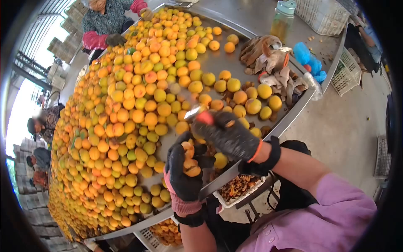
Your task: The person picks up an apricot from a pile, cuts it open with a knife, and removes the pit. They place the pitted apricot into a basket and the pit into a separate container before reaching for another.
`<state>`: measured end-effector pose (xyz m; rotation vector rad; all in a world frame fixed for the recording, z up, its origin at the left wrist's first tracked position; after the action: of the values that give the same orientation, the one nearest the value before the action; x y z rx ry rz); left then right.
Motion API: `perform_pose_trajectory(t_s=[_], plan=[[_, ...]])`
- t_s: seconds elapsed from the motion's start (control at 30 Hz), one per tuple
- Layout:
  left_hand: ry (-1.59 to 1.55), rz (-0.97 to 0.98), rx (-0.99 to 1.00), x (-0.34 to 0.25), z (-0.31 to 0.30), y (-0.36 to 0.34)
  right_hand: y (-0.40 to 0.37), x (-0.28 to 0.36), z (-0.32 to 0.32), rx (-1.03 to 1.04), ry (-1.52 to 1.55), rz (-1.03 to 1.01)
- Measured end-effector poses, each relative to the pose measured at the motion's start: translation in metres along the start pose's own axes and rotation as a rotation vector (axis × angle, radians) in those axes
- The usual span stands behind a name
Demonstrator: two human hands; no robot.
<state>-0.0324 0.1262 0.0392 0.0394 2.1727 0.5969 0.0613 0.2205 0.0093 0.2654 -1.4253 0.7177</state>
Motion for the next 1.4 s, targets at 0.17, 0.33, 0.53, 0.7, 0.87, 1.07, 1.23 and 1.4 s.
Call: perform_pose_trajectory(t_s=[0.17,0.33,0.53,0.7,0.87,1.07,1.23,1.4], plan=[[-0.081,-0.1,-0.127,-0.005,-0.014,-0.008,-0.036,0.034,-0.018,-0.086,0.011,-0.275],[-0.097,-0.039,-0.179,-0.007,-0.014,-0.012,-0.06,0.036,-0.009,-0.034,0.306,-0.415],[-0.035,-0.1,-0.238,-0.002,-0.013,-0.012,-0.068,0.049,0.0,0.015,-0.26,-0.614],[-0.686,-0.372,-0.439,0.044,0.003,-0.023,-0.07,0.046,0.0,0.018,-0.273,-0.786],[-1.155,-0.622,-0.547,0.045,0.021,-0.012,-0.058,0.027,-0.005,0.07,-0.009,-0.529],[-1.088,-0.743,-0.596,0.054,0.035,-0.018,-0.075,0.041,0.002,-0.026,-0.294,-0.833],[-0.754,-0.677,-0.516,0.042,0.034,-0.013,-0.062,0.023,-0.001,0.136,0.057,-0.753],[-1.013,-0.704,-0.513,0.03,0.036,-0.01,-0.04,-0.008,-0.007,0.017,0.155,-0.354]])
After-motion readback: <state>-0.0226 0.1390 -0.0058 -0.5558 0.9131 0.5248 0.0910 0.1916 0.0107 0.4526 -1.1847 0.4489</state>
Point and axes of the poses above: each hand's wrist, its own y-axis towards the middle knuckle, its own z-axis out of the palm, x = y × z, the point moved 8 cm from there along y, towards the middle knuckle, and after that the axes turned 4 degrees about z, right-handed, at the moved point
